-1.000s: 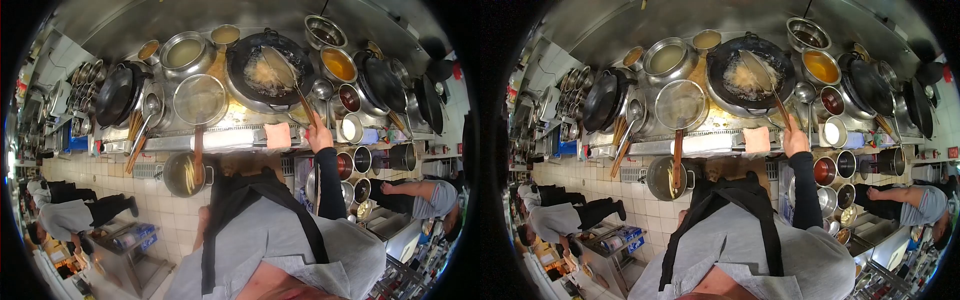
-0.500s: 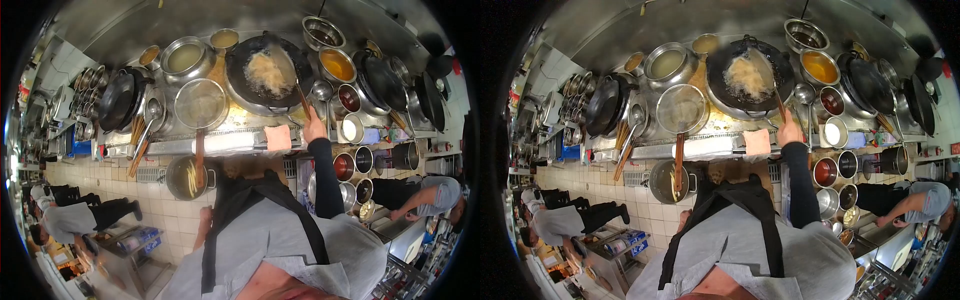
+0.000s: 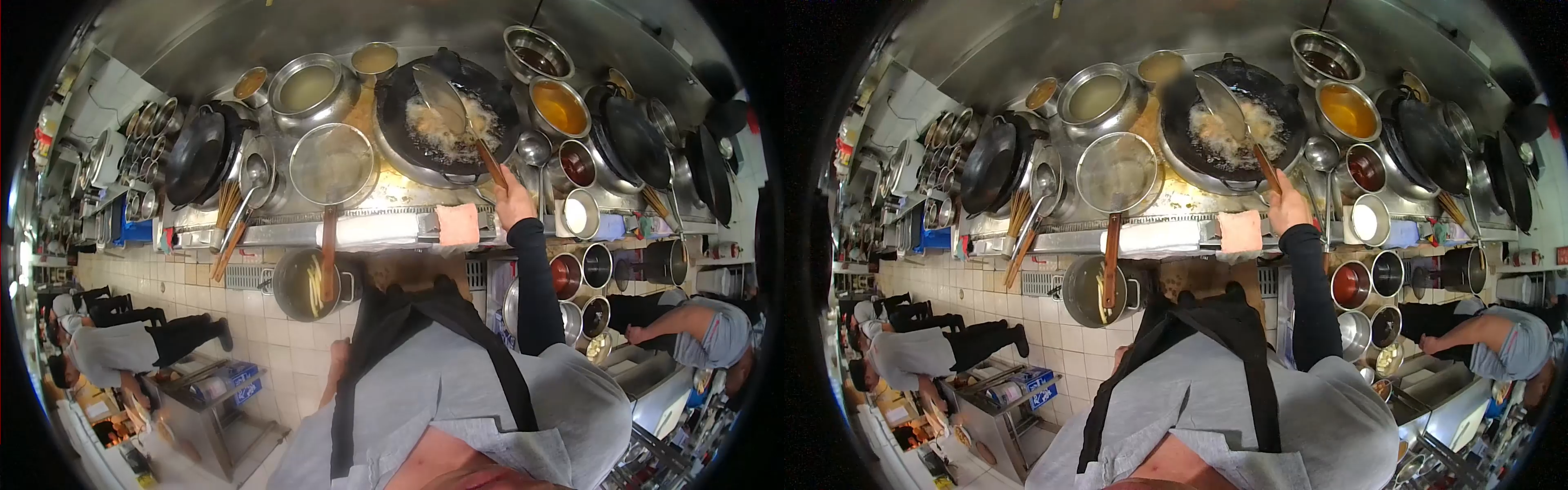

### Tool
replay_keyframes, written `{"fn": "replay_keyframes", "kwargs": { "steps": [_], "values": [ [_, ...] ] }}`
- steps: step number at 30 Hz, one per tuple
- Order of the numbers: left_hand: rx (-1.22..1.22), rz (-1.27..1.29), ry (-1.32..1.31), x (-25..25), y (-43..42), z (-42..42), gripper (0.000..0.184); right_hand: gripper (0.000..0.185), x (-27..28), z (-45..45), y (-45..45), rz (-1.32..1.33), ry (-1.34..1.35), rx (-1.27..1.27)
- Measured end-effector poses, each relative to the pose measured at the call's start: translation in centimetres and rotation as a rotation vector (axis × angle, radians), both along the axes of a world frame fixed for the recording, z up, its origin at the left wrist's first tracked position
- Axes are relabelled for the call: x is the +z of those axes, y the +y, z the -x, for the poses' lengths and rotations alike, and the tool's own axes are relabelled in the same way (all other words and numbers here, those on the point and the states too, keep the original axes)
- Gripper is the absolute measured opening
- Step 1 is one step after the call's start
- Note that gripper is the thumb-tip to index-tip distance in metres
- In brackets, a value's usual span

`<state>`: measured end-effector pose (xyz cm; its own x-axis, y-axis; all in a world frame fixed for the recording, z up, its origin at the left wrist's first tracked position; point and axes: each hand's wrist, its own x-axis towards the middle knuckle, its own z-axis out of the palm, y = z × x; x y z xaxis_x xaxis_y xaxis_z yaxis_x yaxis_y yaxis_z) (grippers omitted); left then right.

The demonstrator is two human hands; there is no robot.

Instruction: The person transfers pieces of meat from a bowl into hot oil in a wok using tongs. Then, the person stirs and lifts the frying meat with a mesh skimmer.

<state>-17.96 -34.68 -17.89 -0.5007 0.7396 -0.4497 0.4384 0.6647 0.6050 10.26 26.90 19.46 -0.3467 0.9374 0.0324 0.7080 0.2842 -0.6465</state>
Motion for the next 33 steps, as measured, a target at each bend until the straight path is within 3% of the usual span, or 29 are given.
{"fn": "replay_keyframes", "kwargs": {
  "steps": [1,3,6,7,10,13,16,19,21,24,25,28,31,33],
  "values": [
    [0.017,-0.032,-0.009,-0.6,0.3,0.1,0.017,0.054,1.1,0.3,-0.5,0.025,-0.028,-0.013],
    [-0.246,0.028,0.089,-1.2,0.3,-0.5,0.018,0.055,2.6,1.9,-1.5,0.166,-0.149,-0.048],
    [-0.418,0.138,0.180,-1.8,1.1,-0.3,0.021,0.055,-3.8,-0.1,-0.5,0.078,0.013,0.062],
    [-0.439,0.187,0.196,-1.8,0.9,-0.4,0.022,0.055,-2.1,-1.1,-0.6,0.149,-0.026,0.040],
    [-0.091,-0.086,0.104,2.4,1.7,-0.5,0.022,0.054,3.9,-4.1,-2.1,0.031,0.012,0.083],
    [-0.105,-0.069,0.097,4.3,2.6,0.0,0.022,0.054,6.4,-4.3,-3.7,0.045,0.027,0.068],
    [-0.159,0.001,0.062,3.2,3.0,1.0,0.021,0.053,1.6,-2.7,-1.8,0.048,-0.155,0.080],
    [-0.211,0.031,0.010,-0.4,2.9,2.5,0.022,0.054,-0.1,-1.4,-0.9,-0.020,0.008,-0.020],
    [0.138,0.056,-0.198,3.5,4.9,1.5,0.022,0.054,0.8,-0.8,-1.2,-0.025,0.043,-0.077],
    [0.371,0.012,-0.360,5.3,7.2,1.4,0.023,0.049,3.2,0.6,-2.1,0.095,-0.135,-0.179],
    [0.342,-0.004,-0.354,5.4,6.8,1.3,0.022,0.051,3.4,1.2,-1.5,0.172,-0.249,-0.169],
    [0.092,-0.025,-0.204,5.6,5.9,1.0,0.018,0.052,-4.1,-1.0,3.9,-0.063,0.136,-0.034],
    [-0.352,0.027,0.255,5.0,4.7,0.9,0.014,0.052,-1.1,-1.9,4.0,-0.010,0.040,-0.135],
    [-0.171,-0.062,0.097,1.0,2.4,0.5,0.011,0.052,1.3,-2.9,3.7,0.019,-0.071,-0.219]
  ]
}}
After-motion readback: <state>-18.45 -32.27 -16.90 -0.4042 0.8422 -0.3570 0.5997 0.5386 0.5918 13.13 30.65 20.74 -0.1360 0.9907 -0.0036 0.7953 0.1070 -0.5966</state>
